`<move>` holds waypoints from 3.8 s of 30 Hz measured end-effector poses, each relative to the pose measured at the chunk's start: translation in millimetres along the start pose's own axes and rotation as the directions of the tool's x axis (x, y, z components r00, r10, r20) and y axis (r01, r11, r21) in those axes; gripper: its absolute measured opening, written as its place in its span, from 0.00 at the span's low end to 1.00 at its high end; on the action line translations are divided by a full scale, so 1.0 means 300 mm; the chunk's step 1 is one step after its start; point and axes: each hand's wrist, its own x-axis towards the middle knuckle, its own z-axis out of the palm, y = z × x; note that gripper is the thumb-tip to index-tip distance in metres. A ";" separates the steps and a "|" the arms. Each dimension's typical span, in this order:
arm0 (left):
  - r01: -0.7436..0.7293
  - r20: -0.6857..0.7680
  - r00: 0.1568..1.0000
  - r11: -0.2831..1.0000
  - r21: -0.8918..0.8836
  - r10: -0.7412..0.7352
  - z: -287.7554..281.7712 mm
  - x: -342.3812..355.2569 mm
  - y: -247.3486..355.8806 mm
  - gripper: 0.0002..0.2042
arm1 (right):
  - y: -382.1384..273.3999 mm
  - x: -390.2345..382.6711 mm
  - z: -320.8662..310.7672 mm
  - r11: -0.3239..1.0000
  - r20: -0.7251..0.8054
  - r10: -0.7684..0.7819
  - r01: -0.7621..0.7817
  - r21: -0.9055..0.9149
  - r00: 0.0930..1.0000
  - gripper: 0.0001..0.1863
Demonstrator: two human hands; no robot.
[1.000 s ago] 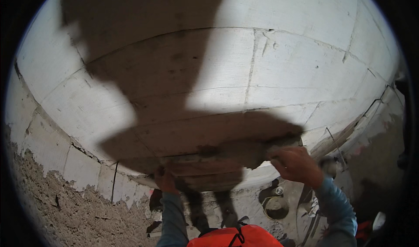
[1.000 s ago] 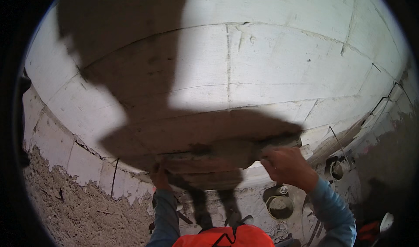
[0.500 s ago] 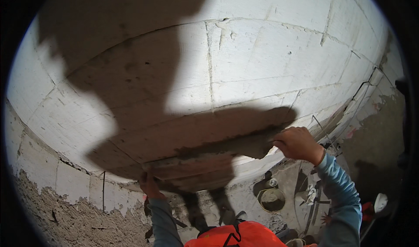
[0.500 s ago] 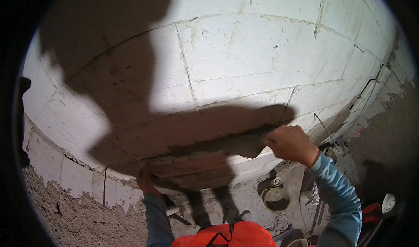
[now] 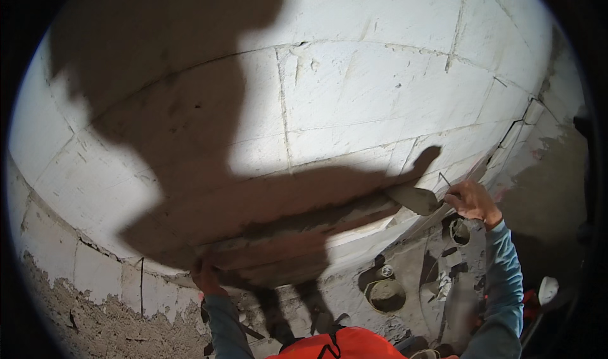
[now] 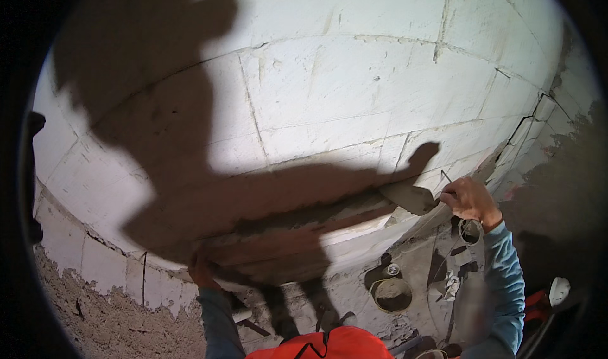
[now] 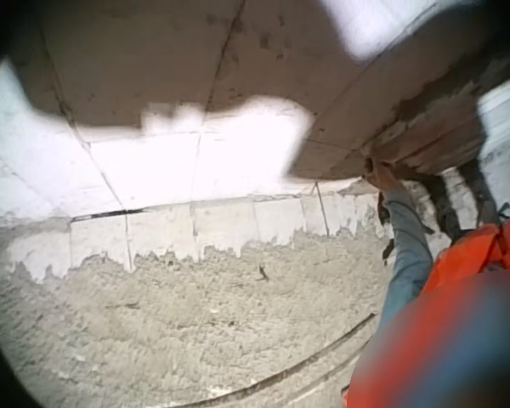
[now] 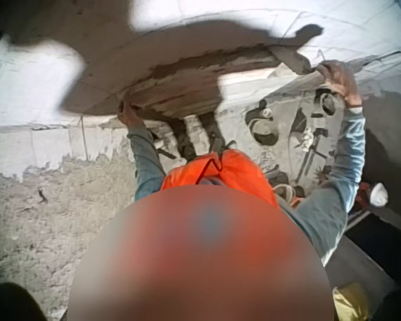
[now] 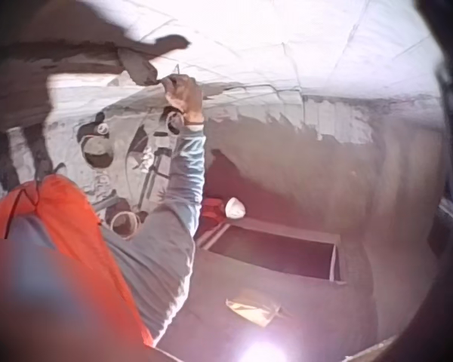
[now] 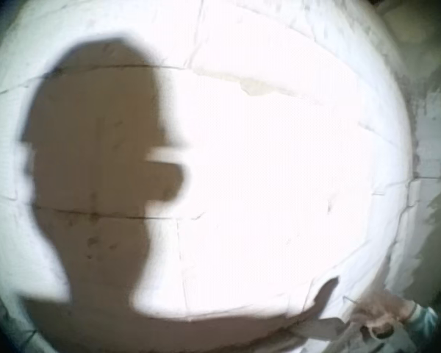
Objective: The person scoops wet plaster from a bucket with a trowel and applies it to a horizontal joint on a white block wall, smoothing the surface repeatedly. A coworker in a safety vest is visible nearby, occasionally handling a metal frame.
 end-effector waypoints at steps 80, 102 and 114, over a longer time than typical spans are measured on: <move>-0.679 0.531 0.566 -0.009 0.734 0.631 -0.338 0.409 -0.428 0.26 | -0.291 -0.229 0.100 0.262 0.355 0.199 -0.399 0.879 0.913 0.27; -0.102 -0.107 0.984 0.941 0.322 0.143 -0.014 -0.020 -0.086 0.25 | 0.078 -0.054 0.088 0.982 0.198 -0.070 0.032 0.188 0.978 0.18; -0.026 -0.064 0.997 0.932 0.360 0.053 0.150 -0.174 0.104 0.31 | 0.062 -0.681 0.819 0.186 0.598 0.104 -0.606 0.774 0.795 0.15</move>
